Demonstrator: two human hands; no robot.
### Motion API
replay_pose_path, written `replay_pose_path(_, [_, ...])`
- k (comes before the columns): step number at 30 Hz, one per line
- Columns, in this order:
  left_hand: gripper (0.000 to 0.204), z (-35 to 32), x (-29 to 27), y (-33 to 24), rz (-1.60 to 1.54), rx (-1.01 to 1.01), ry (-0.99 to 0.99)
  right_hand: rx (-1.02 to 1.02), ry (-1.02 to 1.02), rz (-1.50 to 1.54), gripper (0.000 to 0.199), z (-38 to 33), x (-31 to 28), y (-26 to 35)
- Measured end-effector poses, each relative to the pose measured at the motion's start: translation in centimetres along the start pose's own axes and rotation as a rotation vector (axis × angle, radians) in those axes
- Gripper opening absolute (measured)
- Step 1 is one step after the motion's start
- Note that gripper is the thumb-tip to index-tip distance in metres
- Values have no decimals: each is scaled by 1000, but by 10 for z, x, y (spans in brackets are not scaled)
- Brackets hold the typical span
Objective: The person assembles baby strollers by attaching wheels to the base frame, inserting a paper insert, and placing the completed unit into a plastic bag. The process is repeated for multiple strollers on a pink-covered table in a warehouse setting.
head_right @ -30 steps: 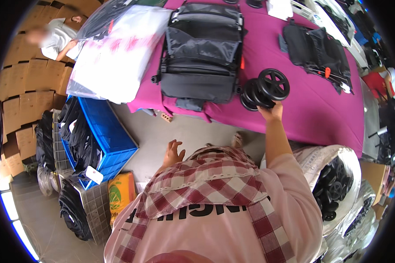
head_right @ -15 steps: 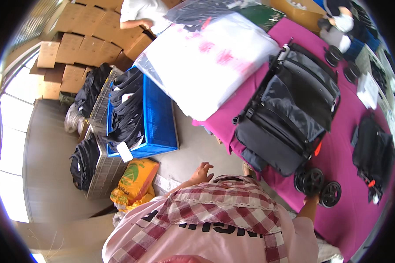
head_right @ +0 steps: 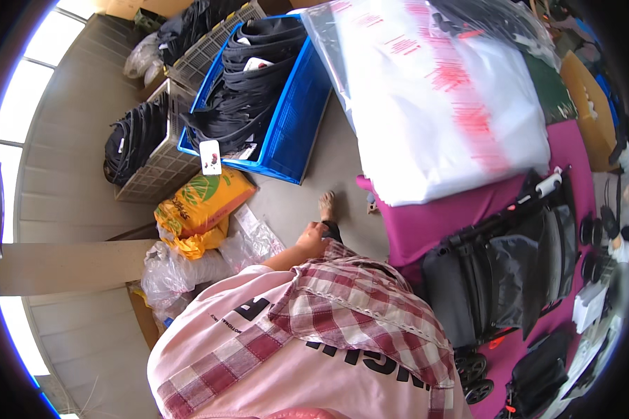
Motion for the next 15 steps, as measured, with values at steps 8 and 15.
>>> replay_pose_path(8, [53,183,-114,99,40,-164,-119,-13,-38,-417,28,-38,130,42])
replay_pose_path(15, [48,318,-285,209,234,-288,-448,34,-76,-659,28,-86,239,82])
Point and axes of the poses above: each hand's wrist, its own z-axis towards the middle knuckle, its own x-axis out of the palm, y = z × x, the point moved 10 cm from there along z, towards the middle knuckle, and after that the axes turned 2 degrees about z, right-handed, at the moved point
